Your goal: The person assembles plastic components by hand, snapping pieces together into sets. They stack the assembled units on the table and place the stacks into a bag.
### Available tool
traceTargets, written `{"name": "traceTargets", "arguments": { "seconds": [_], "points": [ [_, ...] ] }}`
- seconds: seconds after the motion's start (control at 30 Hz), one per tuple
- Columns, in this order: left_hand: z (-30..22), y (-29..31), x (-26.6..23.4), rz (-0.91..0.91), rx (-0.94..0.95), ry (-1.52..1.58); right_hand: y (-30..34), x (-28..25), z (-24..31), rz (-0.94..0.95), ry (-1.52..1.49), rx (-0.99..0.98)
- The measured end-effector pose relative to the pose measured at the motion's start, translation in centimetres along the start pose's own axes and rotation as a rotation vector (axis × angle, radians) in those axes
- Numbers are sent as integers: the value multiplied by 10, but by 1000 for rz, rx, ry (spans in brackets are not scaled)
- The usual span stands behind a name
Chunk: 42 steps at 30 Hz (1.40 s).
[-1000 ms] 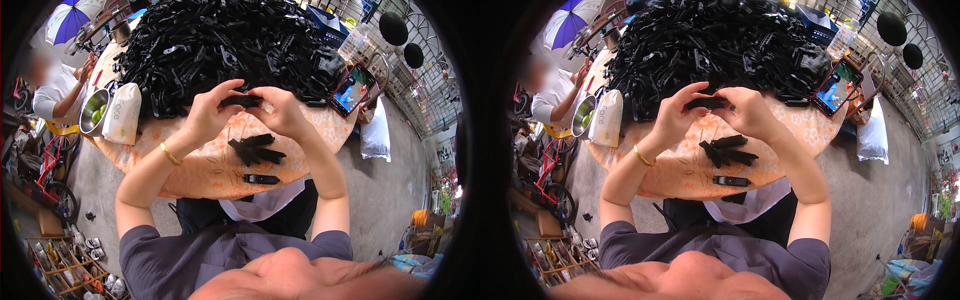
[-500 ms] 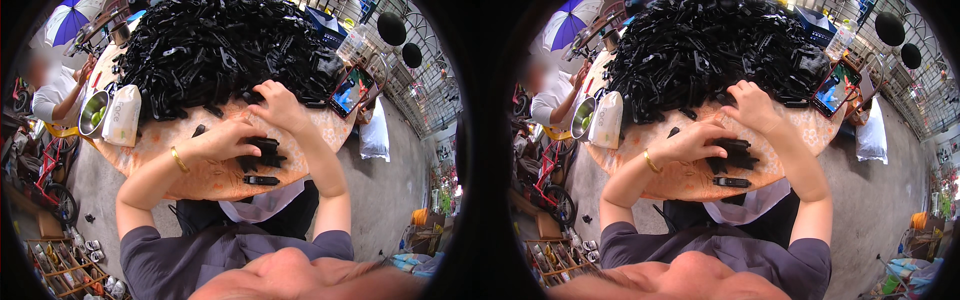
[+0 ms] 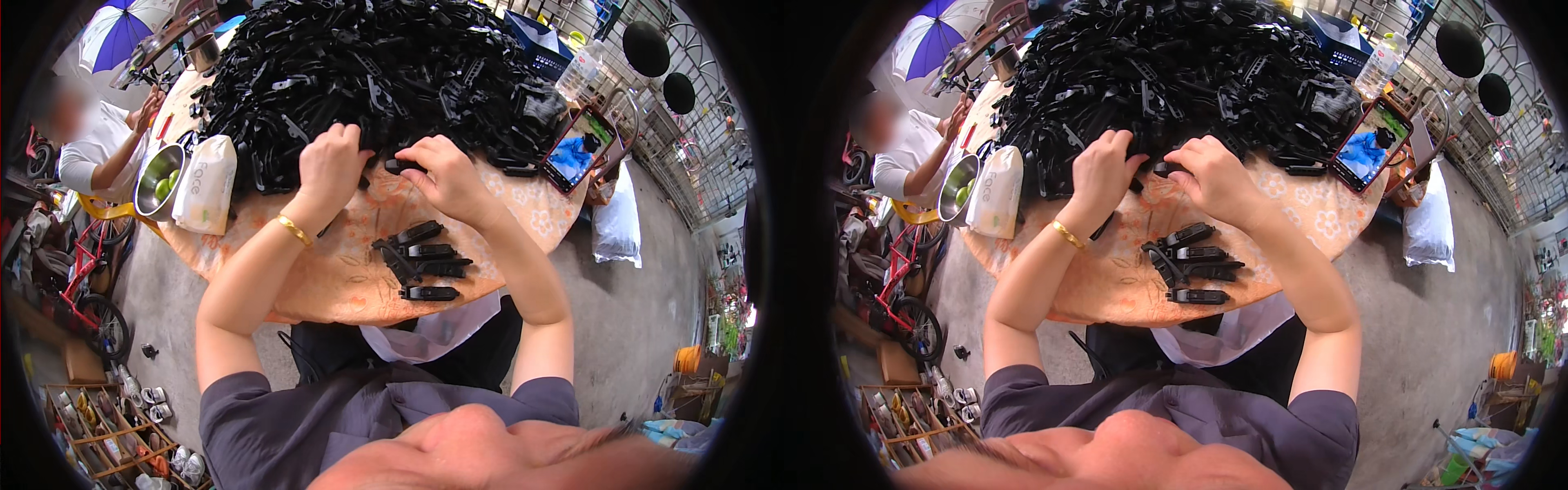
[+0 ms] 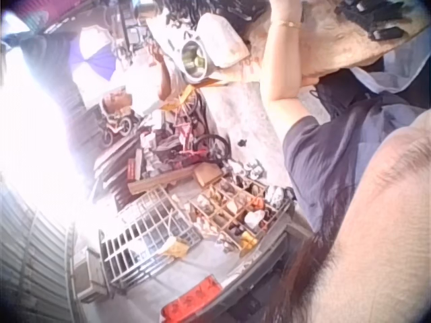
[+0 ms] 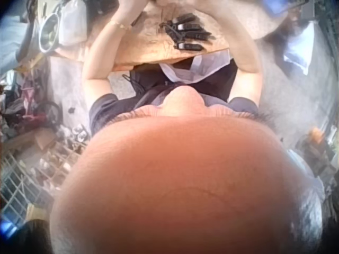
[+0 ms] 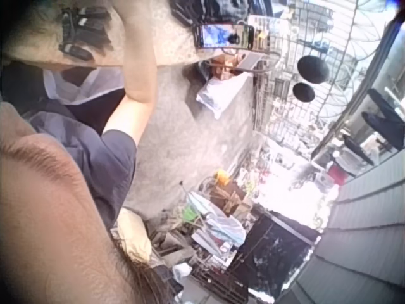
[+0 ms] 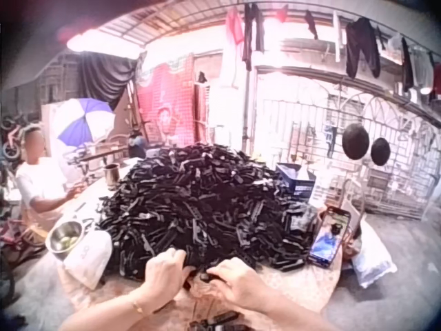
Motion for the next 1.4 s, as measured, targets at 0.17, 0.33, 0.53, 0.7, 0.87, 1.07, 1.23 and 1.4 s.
{"name": "traceTargets", "arguments": {
  "seconds": [0.17,0.33,0.53,0.7,0.87,1.07,1.23,1.4],
  "points": [
    [4,-5,-1,48,-24,358,12,-5,-28,-234,-320,313],
    [10,7,31,526,-350,958,11,-3,-28,-396,-608,332],
    [-3,16,33,635,-391,1197,-2,-14,12,-247,-47,-58],
    [-6,21,36,740,-400,1229,-2,-24,14,-285,50,-66],
    [-10,23,33,721,-309,1015,-3,-12,12,-172,40,-111],
    [-7,19,26,663,-338,1062,-3,-16,8,-213,-62,-34],
    [-14,16,13,575,-193,910,5,-11,-13,-86,-234,152],
    [-26,19,-6,441,-16,769,4,-8,-11,-82,-398,189]
  ]
}}
Point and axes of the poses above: each hand's wrist, its own y-axis away from the middle knuckle, its own x-axis out of the palm, z = x × y, the point moved 9 cm from there along -y, towards the middle knuckle, and after that the axes turned 12 degrees about -x, right-handed, at the moved point
